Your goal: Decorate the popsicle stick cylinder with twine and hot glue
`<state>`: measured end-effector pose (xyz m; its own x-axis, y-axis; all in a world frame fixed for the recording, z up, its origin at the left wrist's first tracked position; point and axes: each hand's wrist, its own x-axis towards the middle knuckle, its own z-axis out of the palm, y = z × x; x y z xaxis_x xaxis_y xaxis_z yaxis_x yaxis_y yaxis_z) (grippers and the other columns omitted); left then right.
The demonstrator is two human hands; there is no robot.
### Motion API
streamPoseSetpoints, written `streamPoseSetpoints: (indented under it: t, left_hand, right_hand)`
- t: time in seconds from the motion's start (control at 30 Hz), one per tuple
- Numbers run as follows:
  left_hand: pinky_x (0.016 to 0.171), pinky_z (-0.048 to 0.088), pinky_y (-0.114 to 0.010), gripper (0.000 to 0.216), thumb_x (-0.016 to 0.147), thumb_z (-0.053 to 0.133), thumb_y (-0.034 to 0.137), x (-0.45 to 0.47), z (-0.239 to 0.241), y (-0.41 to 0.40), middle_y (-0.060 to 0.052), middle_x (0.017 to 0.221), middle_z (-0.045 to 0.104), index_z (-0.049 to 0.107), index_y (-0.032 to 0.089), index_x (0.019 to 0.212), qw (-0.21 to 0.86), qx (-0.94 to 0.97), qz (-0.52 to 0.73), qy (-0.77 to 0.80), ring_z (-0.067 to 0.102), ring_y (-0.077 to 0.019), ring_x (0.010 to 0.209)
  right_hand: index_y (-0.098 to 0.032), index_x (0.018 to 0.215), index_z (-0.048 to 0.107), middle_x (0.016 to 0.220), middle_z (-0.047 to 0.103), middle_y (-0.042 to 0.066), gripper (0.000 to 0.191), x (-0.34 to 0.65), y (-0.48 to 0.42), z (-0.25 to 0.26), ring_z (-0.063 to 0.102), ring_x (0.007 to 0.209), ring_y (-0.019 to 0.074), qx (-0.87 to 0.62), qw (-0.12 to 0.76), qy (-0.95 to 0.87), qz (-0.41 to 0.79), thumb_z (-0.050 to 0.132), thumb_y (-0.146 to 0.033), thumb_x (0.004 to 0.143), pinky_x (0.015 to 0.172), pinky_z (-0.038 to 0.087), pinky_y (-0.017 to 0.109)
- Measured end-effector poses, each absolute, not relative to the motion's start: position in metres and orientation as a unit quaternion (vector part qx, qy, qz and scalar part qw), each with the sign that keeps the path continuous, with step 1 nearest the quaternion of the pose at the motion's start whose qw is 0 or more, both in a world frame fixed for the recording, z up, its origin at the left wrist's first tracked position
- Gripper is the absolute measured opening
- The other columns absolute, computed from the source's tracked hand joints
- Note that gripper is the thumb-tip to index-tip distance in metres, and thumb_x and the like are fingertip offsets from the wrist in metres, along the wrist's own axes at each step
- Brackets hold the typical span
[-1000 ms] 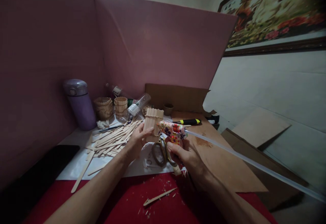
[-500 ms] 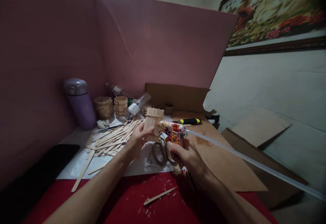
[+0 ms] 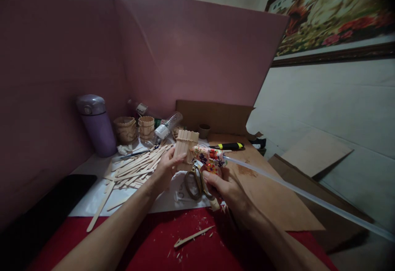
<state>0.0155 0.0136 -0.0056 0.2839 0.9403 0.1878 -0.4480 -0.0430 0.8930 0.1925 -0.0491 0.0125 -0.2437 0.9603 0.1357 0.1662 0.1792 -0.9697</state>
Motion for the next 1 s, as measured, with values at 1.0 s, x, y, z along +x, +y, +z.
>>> streamPoseSetpoints:
  t: [1.0]
  left_hand:
    - [0.07,0.049,-0.03,0.05,0.068,0.074,0.036,0.0148,-0.0083,0.0153,-0.011,0.099,0.068,0.062,0.015,0.111,0.648,0.473,0.533,0.268,0.064,-0.0214,0.081]
  right_hand:
    - [-0.018,0.052,0.045,0.042,0.038,-0.005,0.041,0.1906,-0.0486,0.0121,0.033,0.038,0.0071,-0.452,0.458,-0.614,0.457,0.052,-0.043,0.084,0.038,0.024,0.022]
